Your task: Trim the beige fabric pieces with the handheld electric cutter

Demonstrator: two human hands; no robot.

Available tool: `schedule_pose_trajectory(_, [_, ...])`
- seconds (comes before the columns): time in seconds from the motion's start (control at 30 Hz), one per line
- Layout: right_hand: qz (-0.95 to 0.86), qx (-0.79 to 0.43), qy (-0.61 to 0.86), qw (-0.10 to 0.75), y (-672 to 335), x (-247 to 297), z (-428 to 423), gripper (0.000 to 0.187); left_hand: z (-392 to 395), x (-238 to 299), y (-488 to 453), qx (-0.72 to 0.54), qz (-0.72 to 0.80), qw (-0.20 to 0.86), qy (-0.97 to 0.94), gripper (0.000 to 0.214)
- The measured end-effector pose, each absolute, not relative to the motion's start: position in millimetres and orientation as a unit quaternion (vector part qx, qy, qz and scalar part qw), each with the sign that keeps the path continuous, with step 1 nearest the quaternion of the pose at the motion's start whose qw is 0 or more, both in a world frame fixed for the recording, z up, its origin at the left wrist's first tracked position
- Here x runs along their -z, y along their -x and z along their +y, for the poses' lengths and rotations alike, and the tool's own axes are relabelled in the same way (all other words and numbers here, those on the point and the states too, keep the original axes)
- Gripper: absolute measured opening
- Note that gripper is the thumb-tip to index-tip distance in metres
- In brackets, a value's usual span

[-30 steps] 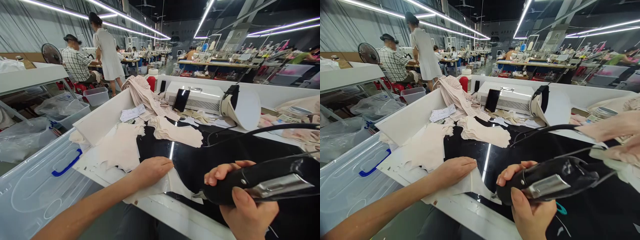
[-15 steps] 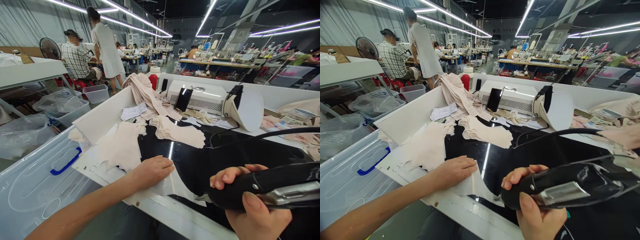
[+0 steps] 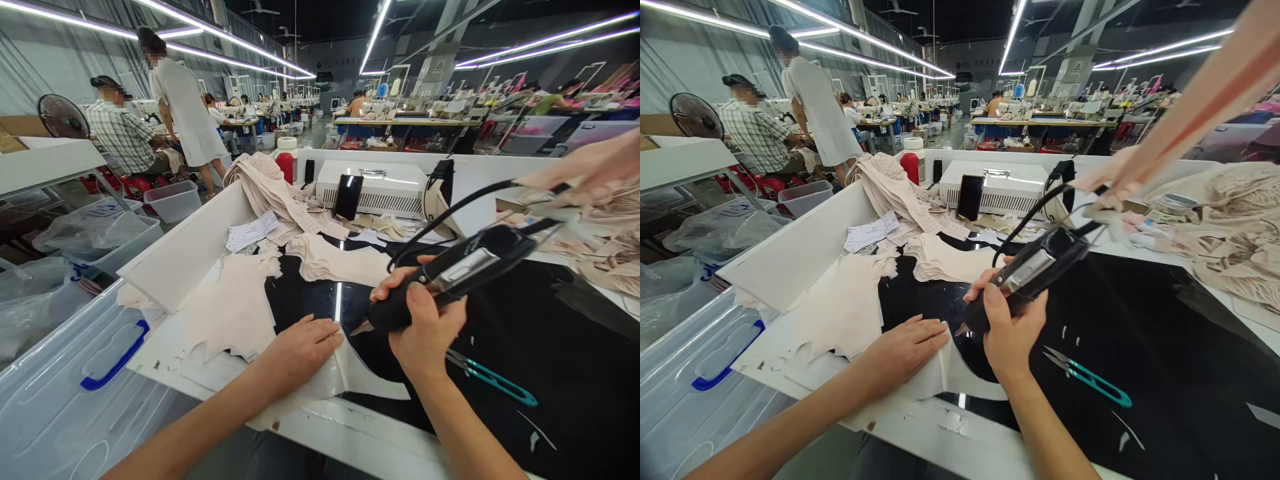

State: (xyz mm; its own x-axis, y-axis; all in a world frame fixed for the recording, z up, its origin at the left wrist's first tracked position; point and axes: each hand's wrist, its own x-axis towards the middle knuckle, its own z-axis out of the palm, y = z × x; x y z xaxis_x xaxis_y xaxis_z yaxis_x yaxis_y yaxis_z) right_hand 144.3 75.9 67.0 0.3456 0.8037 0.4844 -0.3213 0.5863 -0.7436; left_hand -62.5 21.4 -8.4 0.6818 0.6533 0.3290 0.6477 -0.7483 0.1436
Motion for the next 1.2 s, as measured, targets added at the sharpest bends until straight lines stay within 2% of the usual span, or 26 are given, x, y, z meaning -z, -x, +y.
schedule_pose_trajectory(0.23, [-0.466, -0.369, 0.264, 0.76, -135.0, -56.5, 83.6, 0.038, 19.1, 2.9, 64.2, -0.173, 0.354, 0.016, -0.919, 0.037])
schedule_pose_trajectory(0.57, [-0.471, -0.376, 0.265, 0.753, -131.7, -53.7, 81.4, 0.041, 17.7, 0.9, 64.6, -0.177, 0.358, 0.033, -0.916, 0.038])
schedule_pose_trajectory(0.87, [-0.476, -0.364, 0.258, 0.758, -130.1, -48.9, 82.1, 0.027, 19.3, 5.0, 66.2, -0.178, 0.353, 0.023, -0.918, 0.039])
schedule_pose_trajectory(1.2, [-0.466, -0.361, 0.248, 0.769, -139.0, -51.7, 74.3, 0.032, 21.5, 6.2, 68.0, -0.176, 0.352, 0.018, -0.919, 0.038])
